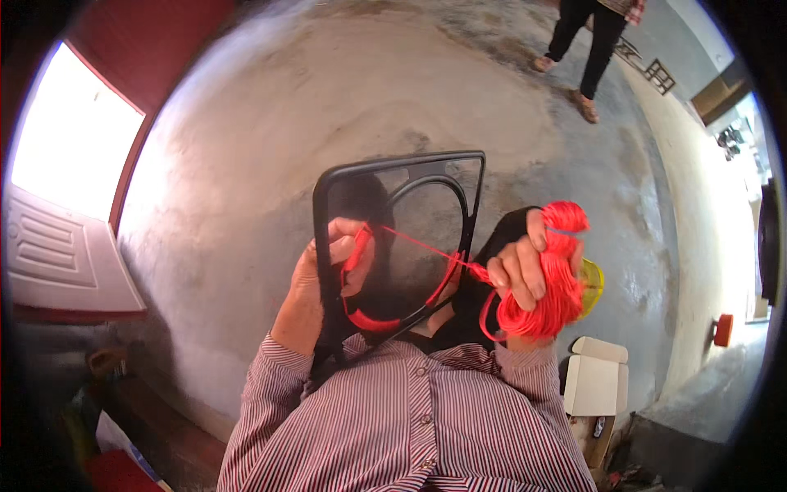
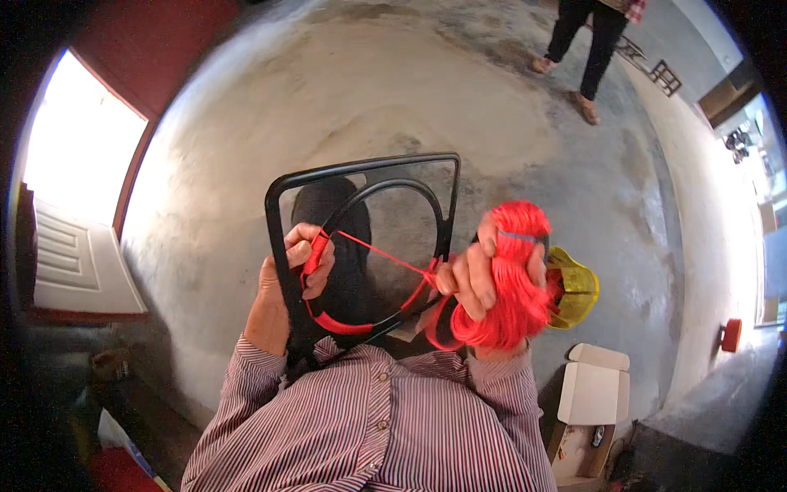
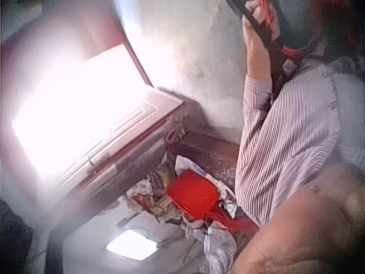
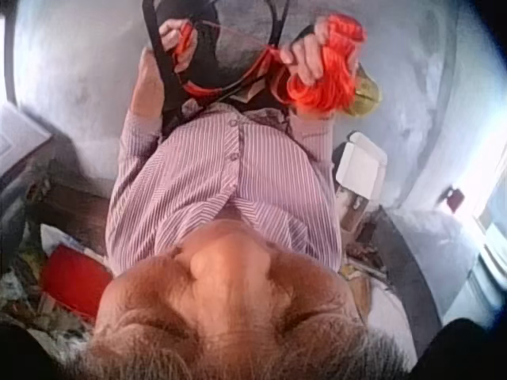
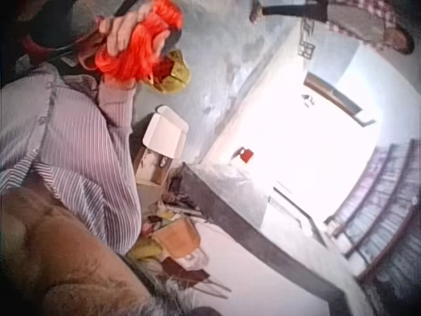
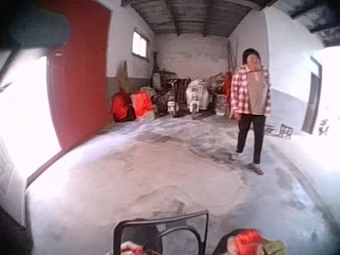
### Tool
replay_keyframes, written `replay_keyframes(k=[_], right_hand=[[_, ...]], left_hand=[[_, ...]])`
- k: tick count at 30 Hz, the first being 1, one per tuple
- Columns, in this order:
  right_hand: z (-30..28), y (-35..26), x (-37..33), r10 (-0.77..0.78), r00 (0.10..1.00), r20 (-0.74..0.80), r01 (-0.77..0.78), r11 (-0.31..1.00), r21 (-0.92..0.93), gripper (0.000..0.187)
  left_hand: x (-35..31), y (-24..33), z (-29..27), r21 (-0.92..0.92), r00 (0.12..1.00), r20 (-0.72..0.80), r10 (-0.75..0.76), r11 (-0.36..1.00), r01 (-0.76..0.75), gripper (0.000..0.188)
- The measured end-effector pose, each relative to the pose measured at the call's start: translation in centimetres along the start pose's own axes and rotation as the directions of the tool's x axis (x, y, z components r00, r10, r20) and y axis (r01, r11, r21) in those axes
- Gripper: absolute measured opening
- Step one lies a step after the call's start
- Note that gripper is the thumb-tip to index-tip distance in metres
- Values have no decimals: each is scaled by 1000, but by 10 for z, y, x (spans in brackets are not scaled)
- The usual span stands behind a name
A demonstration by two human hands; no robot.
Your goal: Winding red synthetic string or fiber onto a black circular frame.
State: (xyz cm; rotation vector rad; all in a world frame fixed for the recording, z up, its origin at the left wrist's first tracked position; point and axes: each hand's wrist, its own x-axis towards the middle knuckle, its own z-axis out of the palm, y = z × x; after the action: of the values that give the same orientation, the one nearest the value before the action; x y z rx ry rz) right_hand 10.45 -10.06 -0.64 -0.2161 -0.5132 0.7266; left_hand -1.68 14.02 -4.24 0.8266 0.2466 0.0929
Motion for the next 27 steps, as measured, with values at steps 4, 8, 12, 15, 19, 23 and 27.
replay_keyframes(k=[4, 8, 12, 15, 19, 23, 27], right_hand=[[10, 15, -18, 65, 992, -107, -88, 968, -233, 45], [-5, 16, -37, 104, 943, -317, -131, 989, -66, 46], [-38, 25, -27, 101, 792, -601, -114, 993, 17, 41], [10, 44, -1, 94, 746, -659, -325, 916, -237, 35], [41, 42, 26, 267, 852, -450, -523, 478, -706, 48], [29, 55, 37, 130, 960, -247, -279, 399, -874, 30], [-24, 53, 10, 274, 893, -357, -353, 918, -178, 29]], left_hand=[[-3, 1, -5, -33, 1000, 26, 5, 999, -4, 41], [-8, 4, -9, 13, 999, -35, 31, 999, -30, 47], [-9, -1, 2, 41, 988, -151, 33, 999, -27, 34], [-7, -8, -8, 58, 993, -114, 10, 998, -4, 38], [-20, -11, 12, -350, 990, 121, -73, 930, 111, 36], [-19, -18, 32, 61, 997, -70, -35, 997, 39, 37], [-21, -15, 28, -152, 994, 102, -28, 987, 44, 38]])
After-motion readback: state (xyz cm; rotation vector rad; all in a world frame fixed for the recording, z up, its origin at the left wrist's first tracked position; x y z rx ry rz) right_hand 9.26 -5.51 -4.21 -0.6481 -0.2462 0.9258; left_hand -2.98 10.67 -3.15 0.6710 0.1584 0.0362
